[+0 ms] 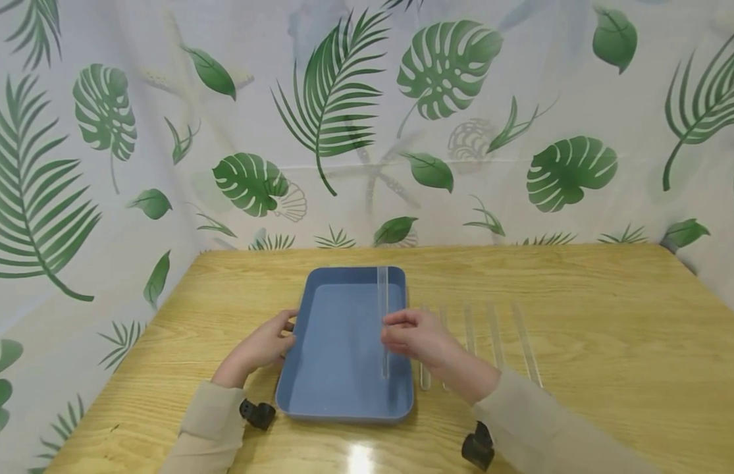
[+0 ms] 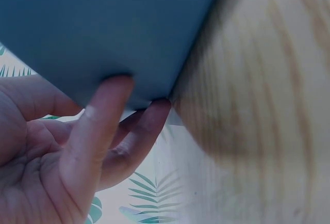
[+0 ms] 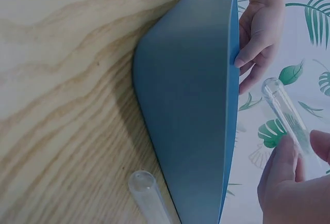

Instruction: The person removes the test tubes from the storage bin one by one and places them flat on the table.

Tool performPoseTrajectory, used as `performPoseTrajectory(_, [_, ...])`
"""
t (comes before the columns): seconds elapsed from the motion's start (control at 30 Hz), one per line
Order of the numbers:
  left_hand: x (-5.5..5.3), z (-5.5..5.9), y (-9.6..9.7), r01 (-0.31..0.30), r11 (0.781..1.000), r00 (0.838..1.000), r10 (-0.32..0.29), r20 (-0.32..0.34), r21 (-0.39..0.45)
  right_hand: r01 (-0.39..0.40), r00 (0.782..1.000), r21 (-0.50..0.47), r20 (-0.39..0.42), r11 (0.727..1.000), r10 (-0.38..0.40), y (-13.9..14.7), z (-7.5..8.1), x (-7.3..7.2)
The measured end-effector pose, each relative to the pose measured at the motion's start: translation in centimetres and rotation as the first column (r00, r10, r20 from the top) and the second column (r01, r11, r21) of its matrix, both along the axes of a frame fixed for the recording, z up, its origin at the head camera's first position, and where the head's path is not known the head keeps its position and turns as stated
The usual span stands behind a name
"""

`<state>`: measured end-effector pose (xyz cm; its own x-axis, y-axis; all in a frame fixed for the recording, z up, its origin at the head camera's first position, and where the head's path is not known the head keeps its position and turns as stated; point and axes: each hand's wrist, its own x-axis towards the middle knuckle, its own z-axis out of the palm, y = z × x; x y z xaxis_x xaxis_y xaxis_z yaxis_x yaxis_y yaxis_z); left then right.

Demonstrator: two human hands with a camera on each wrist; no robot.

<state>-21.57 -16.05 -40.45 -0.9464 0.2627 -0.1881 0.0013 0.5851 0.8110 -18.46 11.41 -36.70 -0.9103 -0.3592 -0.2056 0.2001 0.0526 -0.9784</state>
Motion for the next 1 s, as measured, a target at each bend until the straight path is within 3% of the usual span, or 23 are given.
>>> performPoseTrajectory(0.3, [0.0,-0.2,-0.1,0.006,1.0,1.0,-0.006,-0.004,-0.002,0.02,1.0,-0.091,0.0,0.996,-0.021,0.1,-0.5,0.2])
performPoseTrajectory(1.0, [0.1,0.0,-0.1,0.011,1.0,1.0,-0.011,-0.003,-0.011,0.038,0.999,-0.127,-0.029,0.991,-0.042,3.2,-0.9,0.2])
